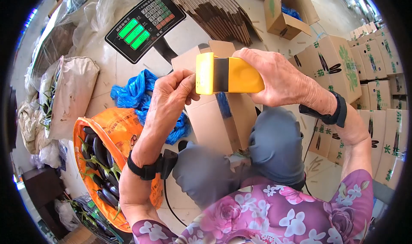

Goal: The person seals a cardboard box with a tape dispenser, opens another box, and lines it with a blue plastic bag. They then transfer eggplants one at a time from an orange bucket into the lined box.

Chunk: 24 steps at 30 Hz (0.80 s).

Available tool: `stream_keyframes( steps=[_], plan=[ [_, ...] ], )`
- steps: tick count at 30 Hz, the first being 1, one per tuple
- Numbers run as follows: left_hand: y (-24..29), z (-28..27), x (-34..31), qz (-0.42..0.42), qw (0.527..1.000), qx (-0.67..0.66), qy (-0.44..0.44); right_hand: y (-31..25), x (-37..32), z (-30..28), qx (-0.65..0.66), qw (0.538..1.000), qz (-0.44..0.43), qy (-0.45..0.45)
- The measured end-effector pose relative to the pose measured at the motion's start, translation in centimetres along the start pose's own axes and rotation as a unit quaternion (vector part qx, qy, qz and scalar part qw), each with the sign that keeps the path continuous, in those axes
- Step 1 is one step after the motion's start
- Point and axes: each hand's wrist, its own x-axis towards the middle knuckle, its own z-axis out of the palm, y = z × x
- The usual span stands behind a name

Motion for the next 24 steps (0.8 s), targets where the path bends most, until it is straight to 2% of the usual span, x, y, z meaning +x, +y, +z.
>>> stream_keyframes(
  steps=[2, 3, 6, 8, 9, 11, 14, 16, 19, 20, 22, 23, 24],
  plan=[
    [-1.1, -0.2, 0.3, 0.044, 0.999, 0.009, 0.019, -0.6, 0.4, 0.1, -0.006, 1.0, -0.011, 0.001],
    [-1.7, -0.2, 0.6, 0.049, 0.997, -0.04, 0.042, -0.9, 0.7, 0.2, -0.005, 1.0, -0.008, -0.003],
    [-2.7, -1.4, -1.0, 0.038, 0.995, 0.0, 0.097, -1.3, 1.2, 0.3, -0.003, 0.999, -0.028, -0.021],
    [-5.3, -2.9, -2.5, 0.005, 0.983, -0.092, 0.159, -1.3, 1.5, -0.1, -0.05, 0.995, -0.019, -0.085],
    [-7.3, -4.7, -3.3, -0.02, 0.972, -0.121, 0.2, -1.2, 1.4, -0.4, -0.047, 0.995, -0.02, -0.089],
    [-12.5, -7.5, -5.4, -0.035, 0.942, -0.218, 0.251, -1.1, 1.0, -0.6, -0.1, 0.984, 0.024, -0.149],
    [-15.4, -6.5, -6.9, -0.04, 0.918, -0.289, 0.267, -1.0, 0.7, 0.1, -0.131, 0.979, 0.019, -0.157],
    [-16.0, -5.7, -6.3, -0.045, 0.909, -0.287, 0.299, -1.0, 1.2, 0.2, -0.116, 0.98, 0.02, -0.161],
    [-17.3, -4.3, -5.4, -0.021, 0.933, -0.155, 0.326, -0.8, 1.4, 0.2, -0.105, 0.981, 0.017, -0.16],
    [-19.0, -4.2, -5.5, -0.009, 0.939, -0.036, 0.341, -1.0, 1.1, 0.4, -0.101, 0.981, 0.014, -0.162],
    [-20.6, -0.9, -3.8, 0.074, 0.906, 0.132, 0.397, -0.8, 0.9, 0.5, -0.102, 0.98, 0.019, -0.171],
    [-21.2, -0.3, -3.5, 0.03, 0.906, 0.185, 0.381, -0.7, 0.9, 0.5, -0.102, 0.98, 0.017, -0.171],
    [-21.4, 0.4, -3.1, 0.03, 0.906, 0.194, 0.376, -0.7, 0.9, 0.6, -0.1, 0.979, 0.017, -0.174]
  ],
)
